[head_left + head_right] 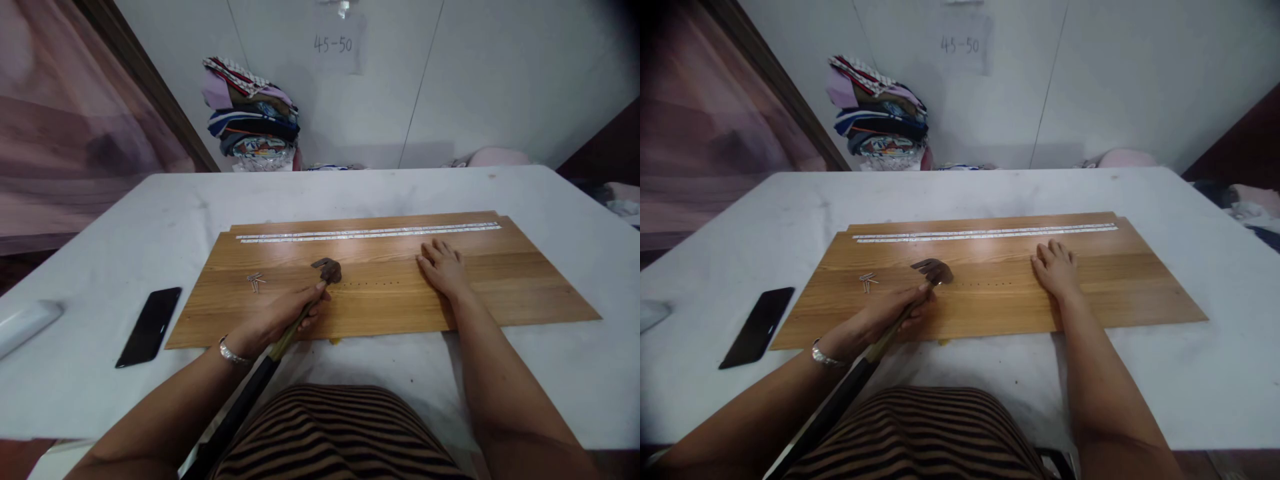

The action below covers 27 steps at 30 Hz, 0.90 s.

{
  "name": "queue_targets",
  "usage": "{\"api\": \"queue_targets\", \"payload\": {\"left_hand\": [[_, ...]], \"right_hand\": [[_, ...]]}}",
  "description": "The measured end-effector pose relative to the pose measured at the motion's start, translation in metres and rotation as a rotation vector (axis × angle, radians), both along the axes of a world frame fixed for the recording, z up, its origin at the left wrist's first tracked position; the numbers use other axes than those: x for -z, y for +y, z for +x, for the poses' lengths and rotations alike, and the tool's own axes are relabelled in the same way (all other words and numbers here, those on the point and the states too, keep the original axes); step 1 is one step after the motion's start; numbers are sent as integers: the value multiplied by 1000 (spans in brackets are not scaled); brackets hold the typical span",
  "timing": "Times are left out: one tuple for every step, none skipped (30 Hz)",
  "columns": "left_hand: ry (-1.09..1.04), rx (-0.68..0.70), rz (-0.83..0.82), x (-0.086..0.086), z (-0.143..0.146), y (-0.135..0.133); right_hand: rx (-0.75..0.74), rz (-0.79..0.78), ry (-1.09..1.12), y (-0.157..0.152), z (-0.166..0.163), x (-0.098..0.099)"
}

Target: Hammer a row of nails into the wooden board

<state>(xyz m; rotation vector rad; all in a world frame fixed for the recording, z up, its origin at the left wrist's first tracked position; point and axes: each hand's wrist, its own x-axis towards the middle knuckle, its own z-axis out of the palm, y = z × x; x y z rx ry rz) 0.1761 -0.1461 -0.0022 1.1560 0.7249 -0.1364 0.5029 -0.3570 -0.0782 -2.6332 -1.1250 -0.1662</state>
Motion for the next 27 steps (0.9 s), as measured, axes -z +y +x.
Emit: {"api": "queue_targets", "payload": {"left_hand": [[-4, 0, -2, 0, 0, 0], [-6, -4, -4, 0, 0, 0], [-4, -7, -4, 0, -1, 0], [1, -11, -2, 0, -1, 0], [6, -14, -2, 0, -1, 0], [9, -16, -2, 0, -2, 1], [10, -19, -2, 1, -2, 1], [8, -20, -2, 1, -2, 1], [5, -18, -3, 1, -3, 1], [2, -15, -4, 1, -3, 1], [0, -10, -5, 1, -3, 1], [-3, -9, -4, 1, -2, 0], [-6, -10, -4, 1, -2, 0], [-7, -12, -4, 0, -2, -1], [-7, -15, -3, 0, -2, -1], [-6, -17, -2, 0, -2, -1], [-3, -18, 0, -1, -2, -1], [2, -18, 1, -1, -2, -1], [7, -18, 1, -2, -2, 0], [12, -20, 4, -2, -3, 0], [18, -24, 10, -2, -3, 1], [24, -26, 17, -3, -3, 1], [26, -27, 24, -3, -3, 1], [25, -24, 31, -3, -3, 1], [23, -20, 36, -2, -3, 1], [19, -17, 39, -2, -2, 1], [17, -15, 40, -1, -2, 0]], "right_hand": [[0, 7, -1, 0, 0, 0], [-1, 13, -1, 0, 0, 0], [-2, 16, -1, 0, 0, 1], [-3, 18, 0, 0, 0, 1], [-2, 17, 2, 0, 0, 1], [-2, 14, 4, 0, 0, 1], [-1, 8, 6, 0, 0, 0], [0, 2, 8, 0, 0, 0], [0, -3, 9, 0, 0, 0], [-1, -6, 9, 0, 0, -1], [-3, -6, 9, 0, 0, -1], [-4, -4, 9, 0, 0, -1], [-5, -1, 10, 0, -1, -1], [-4, 1, 12, 0, -1, -1], [-2, 3, 15, 0, -1, -2], [0, 3, 18, 0, -1, -2], [3, 4, 21, 0, -1, -2], [4, 6, 23, 0, -1, -1], [4, 8, 22, 0, -1, -1], [2, 12, 20, 0, -1, -1], [-3, 16, 17, 0, -1, -1], [-6, 21, 15, 0, 0, 0], [-9, 27, 13, 0, 0, 0], [-10, 33, 13, 0, 0, 1], [-11, 39, 14, 0, 0, 1], [-9, 42, 15, 0, 0, 1], [-6, 41, 18, 0, 0, 1]]}}
